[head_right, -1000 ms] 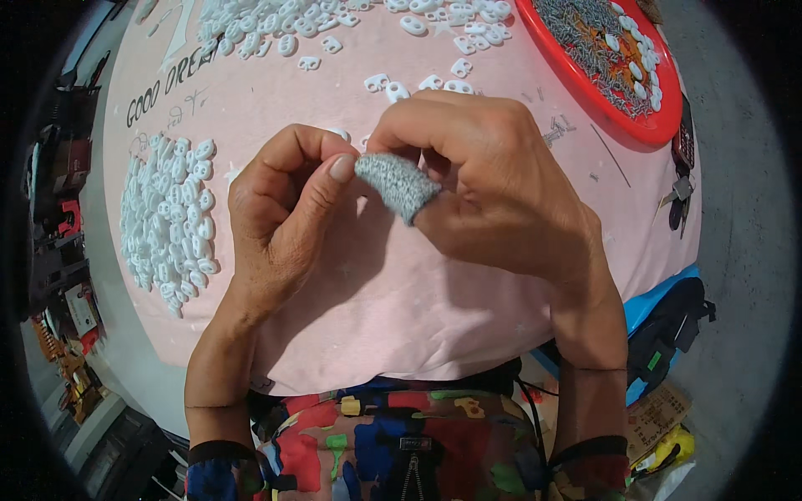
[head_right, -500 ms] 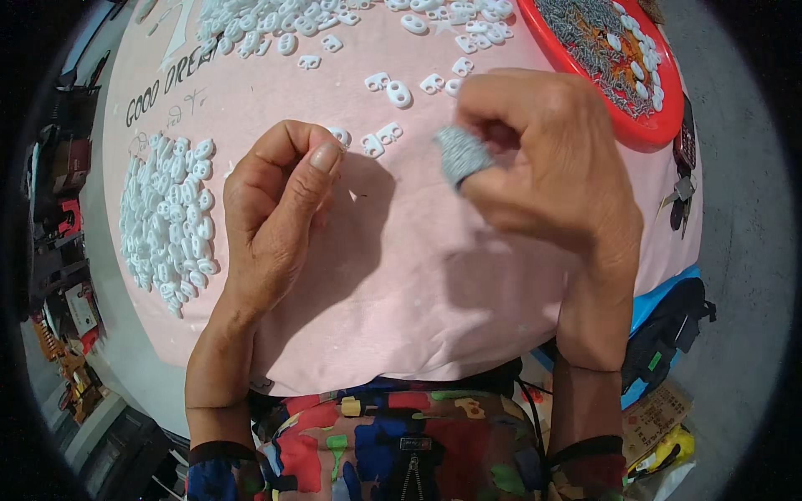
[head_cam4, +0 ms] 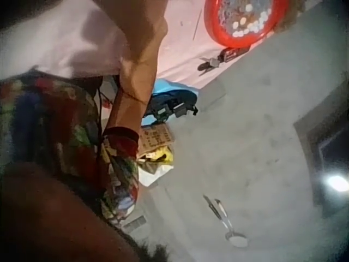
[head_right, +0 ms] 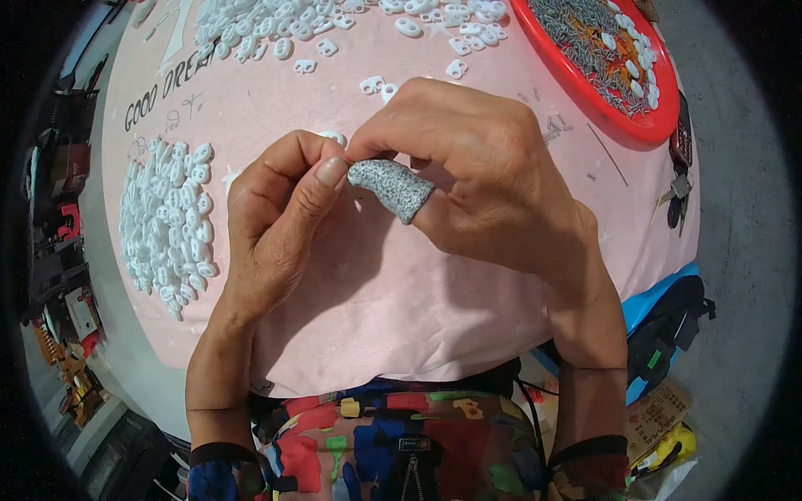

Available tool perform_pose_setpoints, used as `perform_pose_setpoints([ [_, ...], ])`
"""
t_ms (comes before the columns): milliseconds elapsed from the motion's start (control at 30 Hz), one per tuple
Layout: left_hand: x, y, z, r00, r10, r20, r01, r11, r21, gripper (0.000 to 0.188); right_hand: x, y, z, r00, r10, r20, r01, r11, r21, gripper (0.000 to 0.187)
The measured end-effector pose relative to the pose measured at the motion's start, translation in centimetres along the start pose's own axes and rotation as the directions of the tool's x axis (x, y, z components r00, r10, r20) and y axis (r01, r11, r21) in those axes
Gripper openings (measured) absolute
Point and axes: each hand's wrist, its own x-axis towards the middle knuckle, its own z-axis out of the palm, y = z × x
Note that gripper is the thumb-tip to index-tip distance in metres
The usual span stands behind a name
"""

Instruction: The person assembles plastic cord locks by inserting springs into plastic toggle pieces and pressing the components together by hand.

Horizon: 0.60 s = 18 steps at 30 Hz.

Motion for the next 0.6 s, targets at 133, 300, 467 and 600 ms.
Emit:
perform_pose_setpoints([
  [133, 0.2, -0.5, -0.2, 0.999, 0.035, 0.004, -0.035, 0.999, -0.023, 0.018, 0.3, -1.7, -1.3, 0.976, 0.205, 0.072, -0.208, 0.977, 0.038, 0.021],
  [300, 0.6, -2.5, -1.1, 0.866, 0.499, 0.031, -0.399, 0.653, 0.644, 0.025, -0.6, -4.6, -0.7, 0.953, 0.206, 0.223, -0.266, 0.920, 0.287, 0.015],
  [467, 1.1, -1.1, -0.1, 0.893, 0.443, 0.075, -0.359, 0.603, 0.713, 0.013, -0.9, -4.4, -3.3, 0.945, 0.060, 0.322, -0.229, 0.824, 0.518, 0.009],
  [600, 0.9, -0.9, -0.6, 0.912, 0.407, 0.054, -0.322, 0.629, 0.708, 0.014, 0.3, -3.4, -4.0, 0.923, -0.080, 0.375, -0.217, 0.698, 0.683, 0.005],
])
